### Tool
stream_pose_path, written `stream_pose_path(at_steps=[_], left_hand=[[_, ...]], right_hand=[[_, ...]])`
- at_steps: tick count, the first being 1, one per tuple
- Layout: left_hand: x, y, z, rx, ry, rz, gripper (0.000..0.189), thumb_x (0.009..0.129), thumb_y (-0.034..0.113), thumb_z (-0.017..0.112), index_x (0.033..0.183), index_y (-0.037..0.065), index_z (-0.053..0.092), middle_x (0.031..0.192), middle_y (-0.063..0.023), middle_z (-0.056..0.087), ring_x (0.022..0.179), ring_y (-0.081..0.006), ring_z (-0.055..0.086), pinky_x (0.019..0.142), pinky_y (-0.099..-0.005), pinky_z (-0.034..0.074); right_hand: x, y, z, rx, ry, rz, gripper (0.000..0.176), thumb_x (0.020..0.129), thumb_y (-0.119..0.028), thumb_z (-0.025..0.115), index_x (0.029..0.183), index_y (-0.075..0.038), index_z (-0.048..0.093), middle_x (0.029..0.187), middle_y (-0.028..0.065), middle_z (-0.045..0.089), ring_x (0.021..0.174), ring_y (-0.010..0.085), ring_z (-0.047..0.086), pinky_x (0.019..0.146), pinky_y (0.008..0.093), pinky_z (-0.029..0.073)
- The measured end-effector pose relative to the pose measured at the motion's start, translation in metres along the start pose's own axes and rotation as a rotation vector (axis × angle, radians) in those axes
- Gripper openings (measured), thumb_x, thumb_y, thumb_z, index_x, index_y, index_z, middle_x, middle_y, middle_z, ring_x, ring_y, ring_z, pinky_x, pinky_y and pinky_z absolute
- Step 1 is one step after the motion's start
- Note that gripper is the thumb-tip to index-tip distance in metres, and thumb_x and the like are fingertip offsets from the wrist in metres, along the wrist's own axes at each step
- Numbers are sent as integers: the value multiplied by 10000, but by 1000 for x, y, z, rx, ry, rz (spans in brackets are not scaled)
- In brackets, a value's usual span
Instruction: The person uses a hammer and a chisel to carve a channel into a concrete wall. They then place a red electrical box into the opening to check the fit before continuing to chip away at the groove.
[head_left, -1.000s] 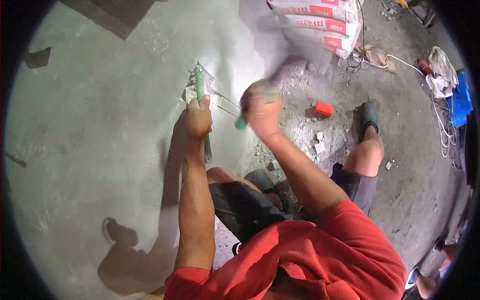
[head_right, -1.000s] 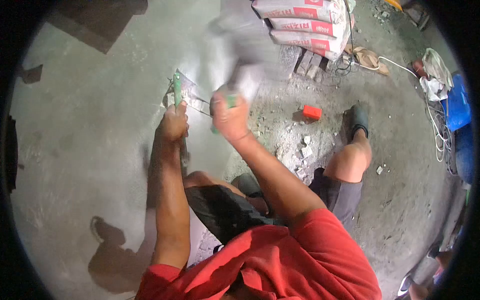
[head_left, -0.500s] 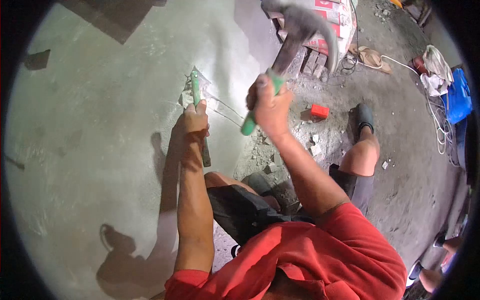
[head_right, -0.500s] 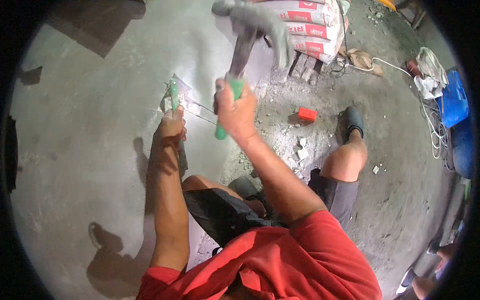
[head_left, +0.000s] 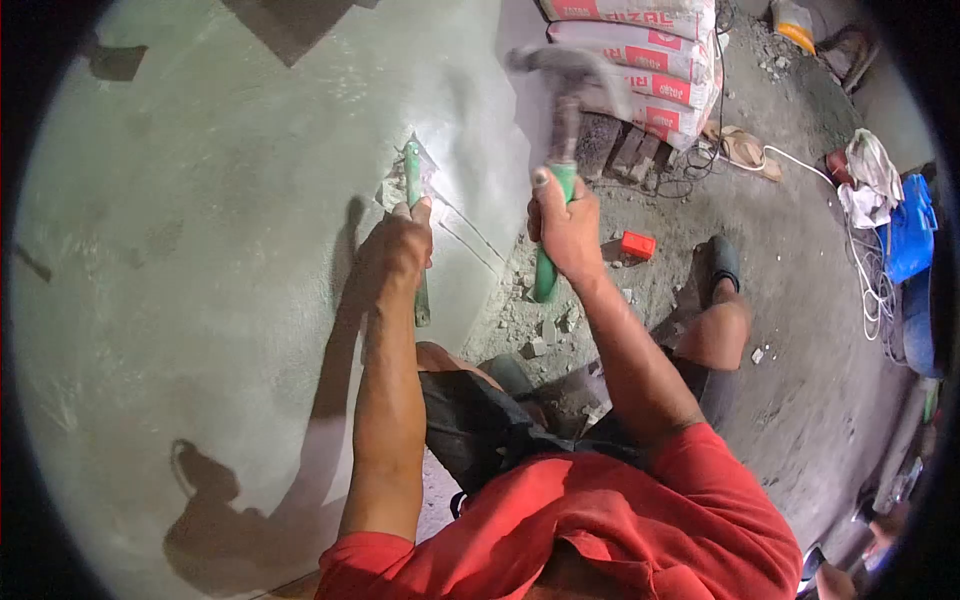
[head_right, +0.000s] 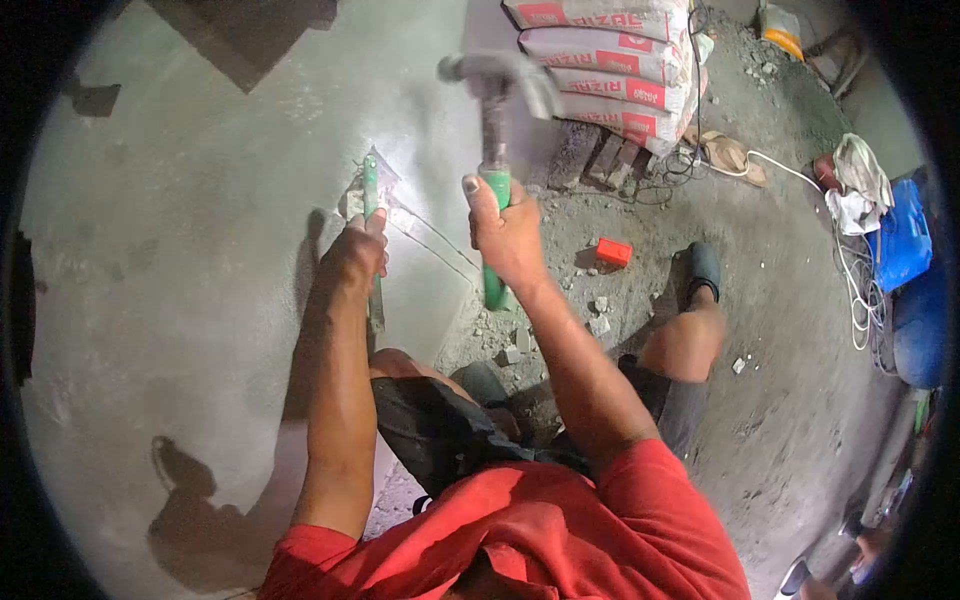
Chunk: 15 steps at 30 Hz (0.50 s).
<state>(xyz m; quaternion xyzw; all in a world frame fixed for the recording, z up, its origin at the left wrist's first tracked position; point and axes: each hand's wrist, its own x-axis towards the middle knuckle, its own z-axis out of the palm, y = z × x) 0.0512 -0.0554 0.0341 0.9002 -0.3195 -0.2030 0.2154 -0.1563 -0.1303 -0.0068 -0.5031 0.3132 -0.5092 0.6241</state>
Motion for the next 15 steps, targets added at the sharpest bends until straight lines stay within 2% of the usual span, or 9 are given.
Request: stream_pose_path(at_steps=[1, 3, 4, 5, 7, 9, 11, 13, 15], left_hand=[[-12, 9, -5, -7, 7, -2, 459, 1017, 435, 467, 1094, -9, 556, 682, -38, 510, 547, -164, 521, 501, -346, 428], [-28, 15, -8, 59, 100, 23, 599, 1021, 507, 344, 1062, -11, 642, 799, -172, 699, 732, -337, 713, 708, -445, 539], [-6, 3, -3, 183, 69, 18, 585, 1029, 487, 331, 1083, -7, 640, 822, -183, 706, 752, -349, 715, 721, -455, 543], [44, -39, 18, -38, 46, 162, 430, 996, 448, 515, 1081, 33, 594, 685, -60, 553, 525, -185, 518, 492, -345, 426], [25, -26, 17, -24, 153, 145, 377, 1003, 409, 522, 1036, 40, 591, 642, -39, 520, 491, -163, 489, 456, -347, 425], [65, -66, 33, -26, 244, 509, 335, 1002, 394, 538, 989, 63, 591, 606, -1, 476, 470, -131, 457, 422, -321, 408], [1, -11, 17, -484, 34, 106, 304, 991, 396, 566, 962, 94, 592, 605, 34, 448, 459, -109, 430, 407, -292, 382], [-10, -14, 27, -810, -104, 119, 291, 980, 401, 590, 919, 117, 572, 615, 54, 436, 452, -91, 409, 396, -275, 357], [-63, 9, 37, -1199, -356, -131, 292, 991, 388, 580, 901, 114, 536, 647, 47, 454, 463, -90, 415, 416, -274, 375]], right_hand=[[2, -3, 8, 139, 44, -99, 432, 992, -449, 591, 809, -58, 585, 585, 8, 531, 491, 97, 494, 465, 275, 411], [-2, 15, 36, 275, 44, -110, 426, 997, -434, 584, 809, -52, 587, 593, 37, 561, 486, 144, 545, 468, 306, 431], [4, 45, 44, -7, -53, -113, 439, 987, -439, 594, 846, -24, 610, 596, 52, 569, 496, 164, 559, 481, 323, 445], [9, 73, 48, -292, -142, -115, 458, 977, -444, 604, 883, 4, 633, 598, 67, 577, 506, 184, 574, 493, 340, 458], [13, 89, 46, -468, -226, 82, 522, 953, -465, 615, 938, 56, 645, 609, 96, 585, 534, 205, 587, 530, 368, 483], [13, 100, 31, -370, -227, 150, 559, 931, -504, 626, 910, 54, 640, 604, 88, 572, 545, 192, 580, 540, 365, 487], [-10, 47, 4, -368, -277, 322, 497, 939, -461, 635, 882, 32, 633, 605, 55, 550, 528, 156, 541, 521, 343, 467], [-21, 41, -22, -245, -320, 411, 414, 953, -398, 639, 833, -1, 620, 642, 28, 558, 538, 127, 536, 519, 318, 453], [-30, 55, -50, -214, -345, 450, 431, 925, -430, 660, 806, -17, 622, 638, 21, 567, 551, 125, 547, 532, 312, 459]])
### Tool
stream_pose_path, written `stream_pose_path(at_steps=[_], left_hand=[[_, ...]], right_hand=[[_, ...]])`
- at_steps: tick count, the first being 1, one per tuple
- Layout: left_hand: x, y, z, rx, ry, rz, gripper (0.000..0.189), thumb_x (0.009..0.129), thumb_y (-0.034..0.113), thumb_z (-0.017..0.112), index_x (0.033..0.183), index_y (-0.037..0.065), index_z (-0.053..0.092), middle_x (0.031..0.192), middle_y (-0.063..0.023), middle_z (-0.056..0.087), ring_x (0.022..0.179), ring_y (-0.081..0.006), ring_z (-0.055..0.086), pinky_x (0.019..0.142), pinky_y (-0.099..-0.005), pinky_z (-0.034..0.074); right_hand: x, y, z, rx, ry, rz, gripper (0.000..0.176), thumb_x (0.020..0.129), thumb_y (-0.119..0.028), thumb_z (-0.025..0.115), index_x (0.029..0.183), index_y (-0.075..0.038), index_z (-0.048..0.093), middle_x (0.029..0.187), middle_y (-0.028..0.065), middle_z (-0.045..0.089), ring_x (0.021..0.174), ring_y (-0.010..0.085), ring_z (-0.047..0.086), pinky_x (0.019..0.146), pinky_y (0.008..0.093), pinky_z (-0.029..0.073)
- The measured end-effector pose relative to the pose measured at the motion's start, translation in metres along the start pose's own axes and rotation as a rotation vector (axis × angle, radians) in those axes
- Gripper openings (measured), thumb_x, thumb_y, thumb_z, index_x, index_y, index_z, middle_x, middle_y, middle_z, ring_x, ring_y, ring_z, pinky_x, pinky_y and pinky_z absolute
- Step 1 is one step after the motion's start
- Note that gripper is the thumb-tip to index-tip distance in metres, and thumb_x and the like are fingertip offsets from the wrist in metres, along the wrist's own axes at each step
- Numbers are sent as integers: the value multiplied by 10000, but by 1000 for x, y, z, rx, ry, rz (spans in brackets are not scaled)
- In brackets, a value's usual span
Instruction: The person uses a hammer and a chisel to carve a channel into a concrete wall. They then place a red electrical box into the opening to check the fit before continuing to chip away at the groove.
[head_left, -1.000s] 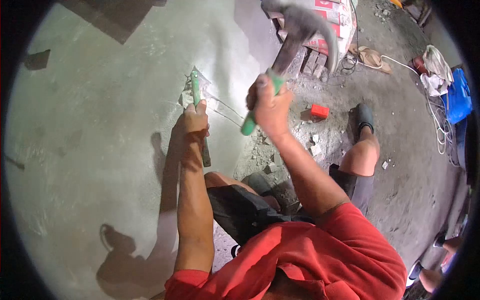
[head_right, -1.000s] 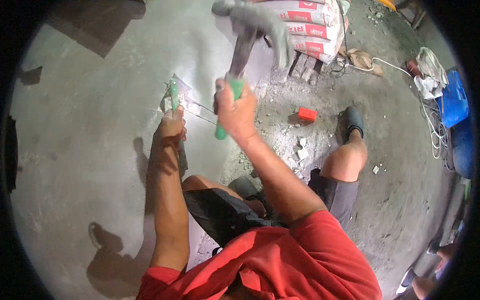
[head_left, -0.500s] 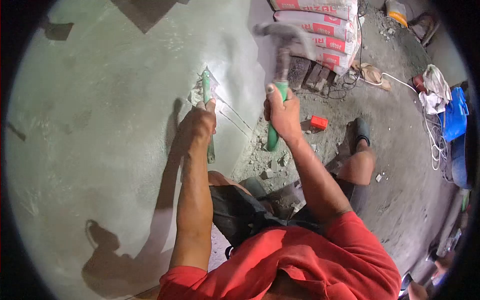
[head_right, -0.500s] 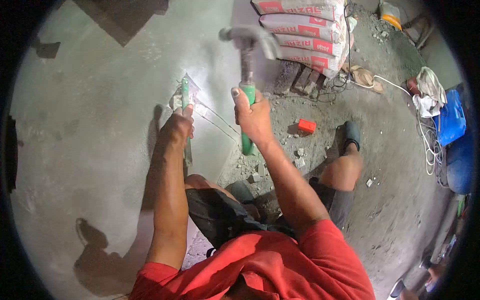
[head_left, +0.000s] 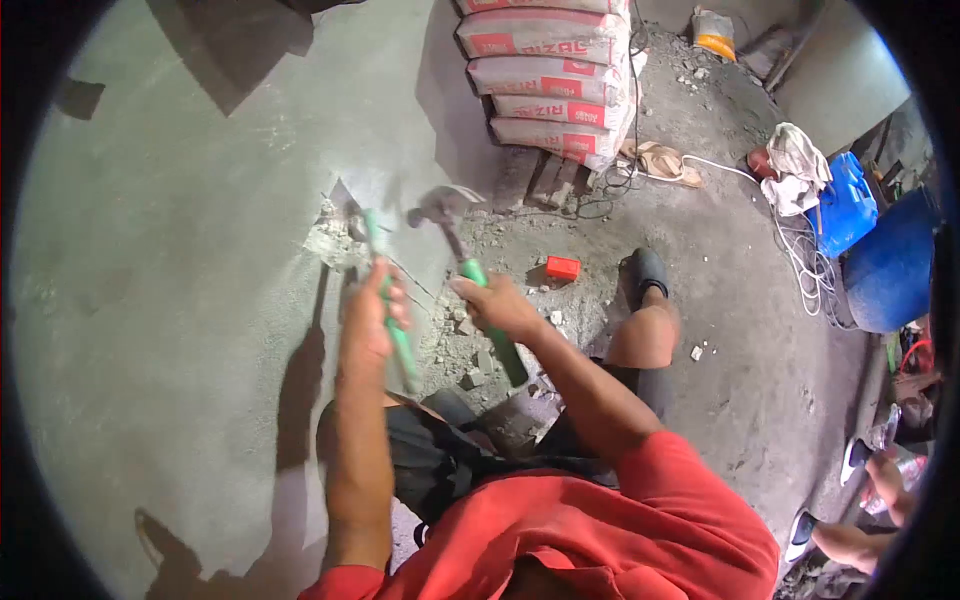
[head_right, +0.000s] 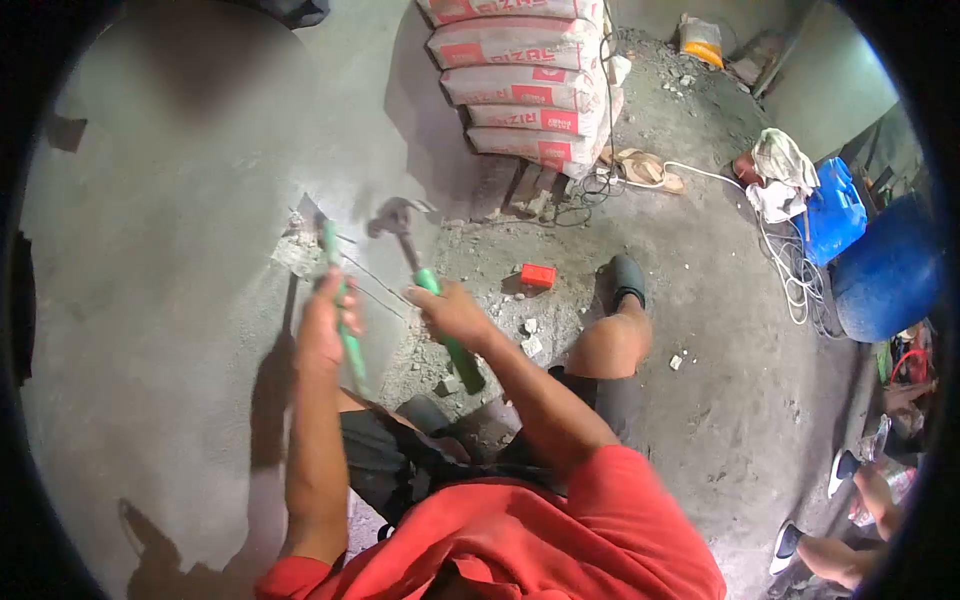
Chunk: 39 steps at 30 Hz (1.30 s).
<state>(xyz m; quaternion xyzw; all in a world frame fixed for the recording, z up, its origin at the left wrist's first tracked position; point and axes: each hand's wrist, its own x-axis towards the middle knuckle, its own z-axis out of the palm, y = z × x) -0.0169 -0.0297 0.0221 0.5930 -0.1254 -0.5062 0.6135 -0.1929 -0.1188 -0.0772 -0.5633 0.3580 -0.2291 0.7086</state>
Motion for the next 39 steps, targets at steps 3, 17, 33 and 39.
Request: stream_pose_path(at_steps=[3, 17, 33, 39], left_hand=[[-10, -55, 22, -76, 26, 138, 264, 1021, 356, 525, 985, 95, 502, 692, 11, 482, 528, -113, 476, 450, -289, 411], [-166, 21, 64, 531, -245, 827, 226, 940, 126, 592, 1086, -16, 688, 1056, -165, 690, 988, -257, 660, 905, -364, 520], [-235, 21, 85, -311, -1359, 903, 363, 1011, 276, 503, 1151, -26, 646, 1130, -216, 670, 1073, -339, 654, 956, -444, 502], [-251, 9, 73, -317, -1493, 811, 420, 1037, 333, 470, 1176, -29, 631, 1158, -235, 663, 1105, -370, 651, 975, -475, 496]], right_hand=[[-27, 21, -20, 80, -54, -59, 444, 860, -450, 731, 843, -11, 670, 686, 35, 607, 648, 131, 577, 629, 305, 483], [-63, 68, -58, 664, 174, 122, 192, 830, -113, 709, 928, 46, 661, 855, 136, 686, 709, 223, 646, 662, 359, 544], [-60, 89, -49, 806, 123, 199, 244, 871, -196, 683, 1033, -21, 633, 889, 53, 650, 770, 179, 622, 656, 349, 544], [-59, 98, -43, 810, 163, 227, 277, 884, -163, 652, 1078, 27, 594, 945, 106, 667, 829, 231, 632, 755, 358, 525]])
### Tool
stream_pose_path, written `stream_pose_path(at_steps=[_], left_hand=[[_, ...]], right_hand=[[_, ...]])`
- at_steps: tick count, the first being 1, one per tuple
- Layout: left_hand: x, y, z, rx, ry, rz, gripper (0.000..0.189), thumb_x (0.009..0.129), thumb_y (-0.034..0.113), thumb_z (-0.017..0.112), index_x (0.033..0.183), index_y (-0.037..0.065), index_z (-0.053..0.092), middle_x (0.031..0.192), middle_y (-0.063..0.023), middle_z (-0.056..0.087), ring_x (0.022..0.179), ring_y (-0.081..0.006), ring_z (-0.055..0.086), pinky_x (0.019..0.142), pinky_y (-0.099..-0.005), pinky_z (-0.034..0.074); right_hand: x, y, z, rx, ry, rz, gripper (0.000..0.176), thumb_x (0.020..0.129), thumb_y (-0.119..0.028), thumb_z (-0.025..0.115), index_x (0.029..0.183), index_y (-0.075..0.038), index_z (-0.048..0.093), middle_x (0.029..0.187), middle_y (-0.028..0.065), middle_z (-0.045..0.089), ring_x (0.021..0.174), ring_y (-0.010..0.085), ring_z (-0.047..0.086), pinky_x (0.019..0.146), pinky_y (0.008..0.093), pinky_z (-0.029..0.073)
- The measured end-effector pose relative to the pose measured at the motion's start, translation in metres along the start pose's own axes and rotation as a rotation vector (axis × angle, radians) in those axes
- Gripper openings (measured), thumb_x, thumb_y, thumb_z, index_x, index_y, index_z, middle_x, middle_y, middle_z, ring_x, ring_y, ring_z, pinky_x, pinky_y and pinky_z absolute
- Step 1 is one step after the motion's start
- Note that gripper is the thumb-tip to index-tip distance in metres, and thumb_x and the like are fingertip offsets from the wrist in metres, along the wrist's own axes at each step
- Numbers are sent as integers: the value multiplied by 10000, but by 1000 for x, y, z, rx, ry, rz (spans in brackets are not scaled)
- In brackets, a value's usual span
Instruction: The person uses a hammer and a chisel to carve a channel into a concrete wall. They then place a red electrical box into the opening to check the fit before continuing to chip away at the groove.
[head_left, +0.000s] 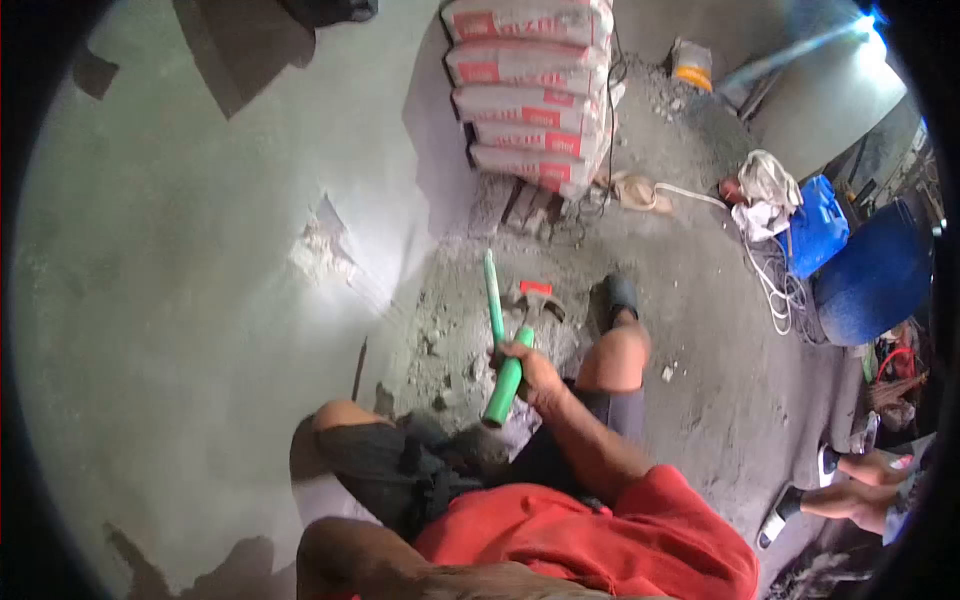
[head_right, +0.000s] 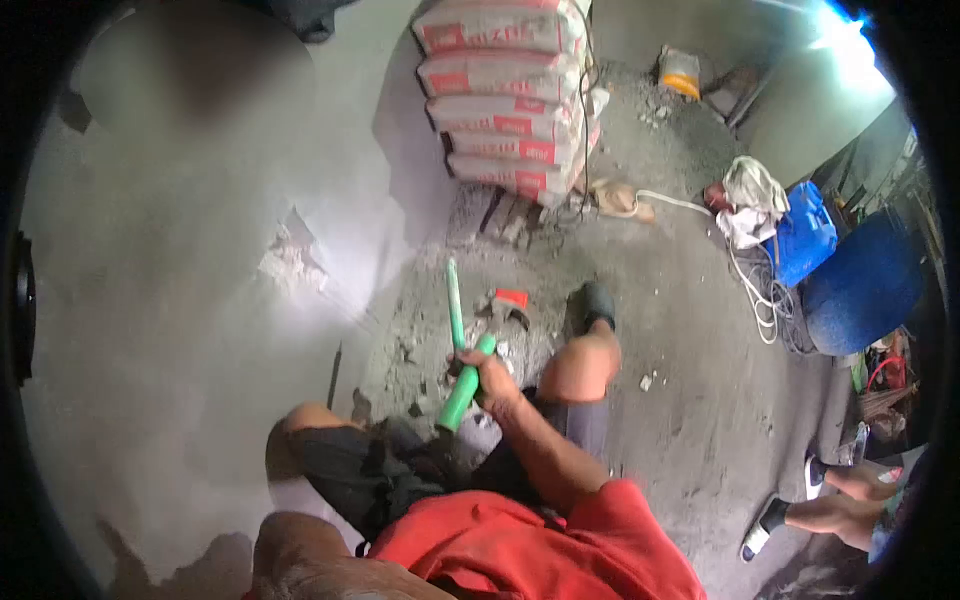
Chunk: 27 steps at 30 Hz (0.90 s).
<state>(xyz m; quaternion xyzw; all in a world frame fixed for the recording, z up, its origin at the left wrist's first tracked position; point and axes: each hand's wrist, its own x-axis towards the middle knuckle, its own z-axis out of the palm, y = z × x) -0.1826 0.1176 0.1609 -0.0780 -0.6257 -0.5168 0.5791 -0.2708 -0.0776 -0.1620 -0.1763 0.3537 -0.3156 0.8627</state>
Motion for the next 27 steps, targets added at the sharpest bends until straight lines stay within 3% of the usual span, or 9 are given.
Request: stream_pose_path(at_steps=[5, 7, 8, 9, 12, 14, 19, 21, 27], left_hand=[[-40, -8, -34, 5, -58, -172, 459, 1055, 370, 447, 1192, -32, 620, 1176, -248, 658, 1126, -391, 650, 988, -495, 491], [-67, -9, -65, 405, 238, -383, 232, 1005, 266, 553, 1018, 47, 627, 987, -198, 660, 870, -318, 633, 783, -517, 497], [-46, -6, -58, 925, 655, -989, 203, 937, 191, 658, 957, -10, 637, 913, -155, 706, 841, -321, 683, 753, -430, 526], [-86, -43, -96, 1225, 623, -818, 358, 983, 318, 615, 1084, -25, 620, 951, -135, 671, 881, -206, 637, 801, -335, 502], [-167, -105, -160, 1652, 657, -781, 338, 983, 304, 602, 1073, -21, 625, 918, -95, 655, 857, -173, 603, 774, -312, 488], [-169, -109, -169, 894, 804, -1180, 338, 985, 306, 595, 1053, -24, 618, 887, -83, 632, 836, -157, 572, 762, -324, 480], [-183, -101, -180, 980, 1014, -975, 303, 991, 289, 576, 1005, -9, 623, 854, -63, 616, 771, -145, 551, 706, -339, 472], [-182, -78, -202, 927, 1152, -944, 346, 991, 306, 564, 972, -37, 609, 768, -187, 624, 724, -288, 625, 687, -443, 486], [-183, -11, -264, 1681, 1131, -1163, 435, 1003, 377, 523, 1047, -41, 632, 906, -254, 668, 858, -407, 665, 779, -493, 492]], right_hand=[[-16, 2, 13, -16, -45, -39, 221, 874, -114, 636, 1027, 45, 627, 924, 119, 678, 828, 252, 656, 796, 377, 546], [-18, 5, 16, -145, -74, -47, 219, 863, -132, 655, 979, 52, 672, 879, 111, 687, 753, 239, 659, 727, 368, 557], [-14, 13, 19, -253, -12, -165, 239, 848, -158, 680, 955, 55, 699, 840, 107, 685, 705, 221, 654, 676, 351, 556], [-30, 7, 38, -250, -22, -122, 242, 831, -167, 701, 944, 47, 687, 843, 98, 681, 710, 208, 652, 659, 342, 546], [-44, 17, 55, -372, -102, -155, 255, 824, -176, 719, 944, 44, 670, 840, 83, 677, 711, 188, 643, 651, 331, 534], [-47, 28, 64, -552, -86, -266, 258, 842, -186, 739, 964, 24, 652, 892, 71, 673, 758, 163, 649, 665, 316, 528], [-49, 25, 65, -572, -182, -268, 286, 833, -122, 753, 1048, 2, 610, 874, 70, 671, 718, 153, 640, 630, 310, 519], [-53, 15, 58, -676, -71, -185, 278, 852, -155, 760, 1022, -3, 601, 845, 59, 653, 676, 141, 623, 603, 307, 516], [-48, 25, 21, -810, 62, -105, 279, 881, -253, 750, 919, -44, 571, 695, 33, 570, 546, 128, 543, 478, 305, 461]])
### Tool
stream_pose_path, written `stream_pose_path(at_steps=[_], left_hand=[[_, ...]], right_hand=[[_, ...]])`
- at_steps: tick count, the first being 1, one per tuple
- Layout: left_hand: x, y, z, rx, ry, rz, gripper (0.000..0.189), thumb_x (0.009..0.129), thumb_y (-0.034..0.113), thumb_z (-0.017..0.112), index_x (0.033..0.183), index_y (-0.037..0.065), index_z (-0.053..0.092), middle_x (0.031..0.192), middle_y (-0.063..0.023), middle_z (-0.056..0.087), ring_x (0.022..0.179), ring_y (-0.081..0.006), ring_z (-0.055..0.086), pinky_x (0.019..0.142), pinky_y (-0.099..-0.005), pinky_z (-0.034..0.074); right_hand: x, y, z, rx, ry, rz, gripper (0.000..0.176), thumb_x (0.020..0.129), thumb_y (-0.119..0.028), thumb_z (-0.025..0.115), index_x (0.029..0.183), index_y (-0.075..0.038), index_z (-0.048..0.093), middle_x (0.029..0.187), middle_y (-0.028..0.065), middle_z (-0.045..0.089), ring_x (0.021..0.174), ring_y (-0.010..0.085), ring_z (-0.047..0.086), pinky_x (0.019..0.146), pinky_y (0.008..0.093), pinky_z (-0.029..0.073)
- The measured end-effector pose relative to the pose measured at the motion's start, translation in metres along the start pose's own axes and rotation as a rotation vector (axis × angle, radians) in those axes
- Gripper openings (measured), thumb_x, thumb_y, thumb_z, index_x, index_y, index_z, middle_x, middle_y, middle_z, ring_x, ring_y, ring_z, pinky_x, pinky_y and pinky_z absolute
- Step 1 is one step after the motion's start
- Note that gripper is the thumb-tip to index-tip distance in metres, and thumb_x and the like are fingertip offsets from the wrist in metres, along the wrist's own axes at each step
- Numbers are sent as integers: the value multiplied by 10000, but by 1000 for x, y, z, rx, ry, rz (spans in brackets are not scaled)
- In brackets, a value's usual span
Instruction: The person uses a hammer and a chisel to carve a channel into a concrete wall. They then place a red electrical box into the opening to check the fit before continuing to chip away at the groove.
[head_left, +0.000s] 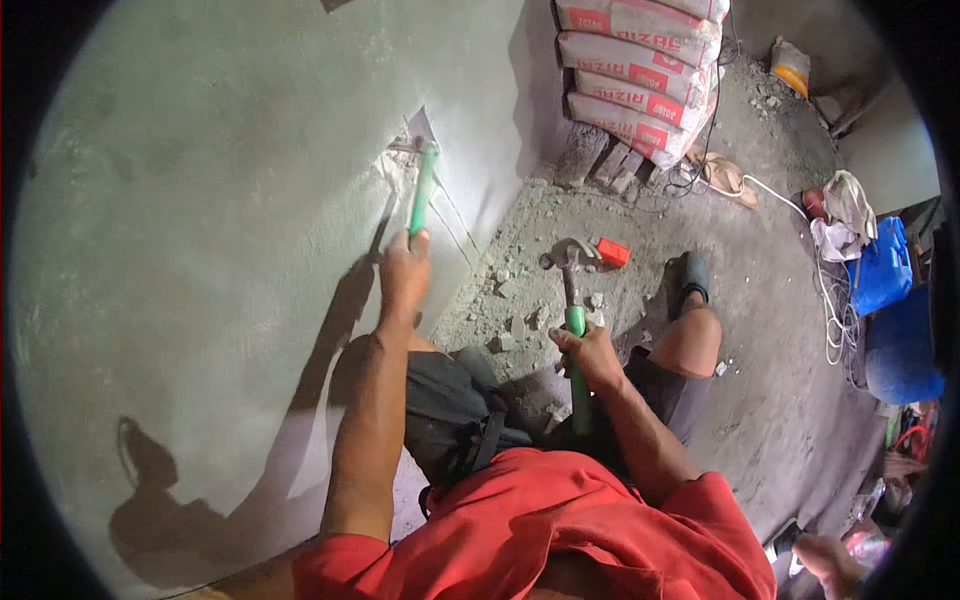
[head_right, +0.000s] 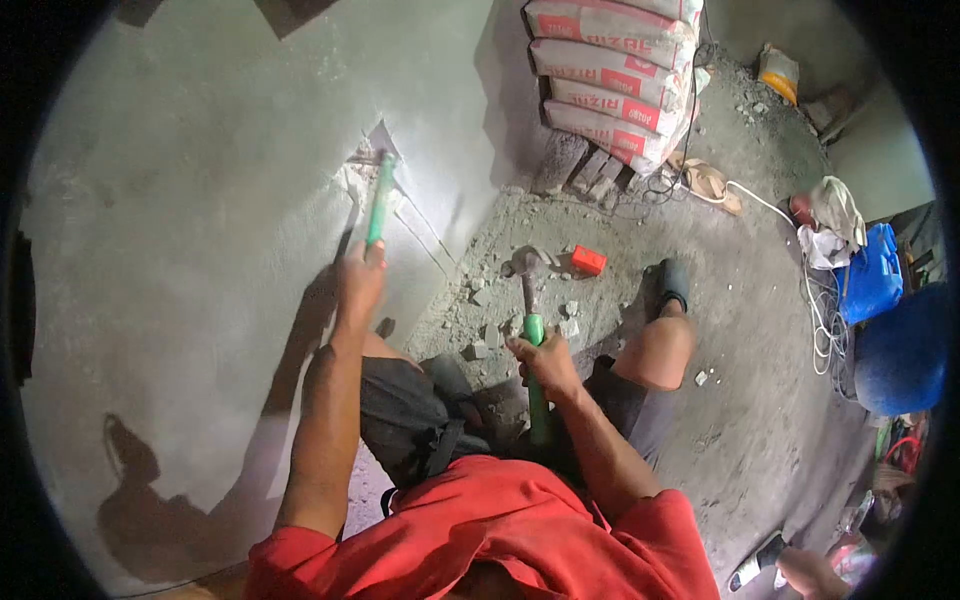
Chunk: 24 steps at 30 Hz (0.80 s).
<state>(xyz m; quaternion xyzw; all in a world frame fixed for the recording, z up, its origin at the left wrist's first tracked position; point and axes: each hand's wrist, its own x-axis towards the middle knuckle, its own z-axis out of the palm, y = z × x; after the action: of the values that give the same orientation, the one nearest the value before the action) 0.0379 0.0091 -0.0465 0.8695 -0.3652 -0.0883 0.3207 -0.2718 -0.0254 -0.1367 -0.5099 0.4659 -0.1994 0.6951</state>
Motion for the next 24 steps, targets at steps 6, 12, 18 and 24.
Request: stream_pose_path(at_steps=[6, 12, 18, 24], left_hand=[[9, -4, 5, 98, -160, -149, 496, 1011, 442, 498, 1166, -11, 628, 882, -179, 686, 801, -340, 671, 729, -473, 509], [-30, 38, -5, -99, -247, -133, 505, 994, 480, 511, 1221, 37, 594, 738, -72, 598, 606, -189, 564, 559, -396, 483], [12, 28, -36, 63, -103, 2, 357, 1017, 370, 506, 1085, 38, 619, 705, -5, 512, 559, -92, 469, 487, -288, 407], [18, 35, -55, 147, -82, 3, 362, 1014, 393, 489, 944, 51, 589, 696, -14, 494, 566, -108, 458, 508, -307, 381]], right_hand=[[4, -1, 2, 168, 2, 92, 307, 888, -280, 741, 873, -37, 553, 684, 41, 554, 512, 148, 544, 456, 329, 473], [1, -7, 0, 149, 14, 35, 376, 933, -405, 665, 914, -46, 553, 683, 20, 540, 506, 124, 517, 462, 306, 455], [-7, -17, -1, 223, -34, 5, 398, 945, -419, 640, 961, -28, 564, 698, 23, 555, 517, 121, 512, 465, 290, 427], [-3, -23, -7, 168, -34, -53, 399, 973, -417, 606, 930, -23, 560, 658, 24, 549, 520, 109, 518, 467, 298, 436]])
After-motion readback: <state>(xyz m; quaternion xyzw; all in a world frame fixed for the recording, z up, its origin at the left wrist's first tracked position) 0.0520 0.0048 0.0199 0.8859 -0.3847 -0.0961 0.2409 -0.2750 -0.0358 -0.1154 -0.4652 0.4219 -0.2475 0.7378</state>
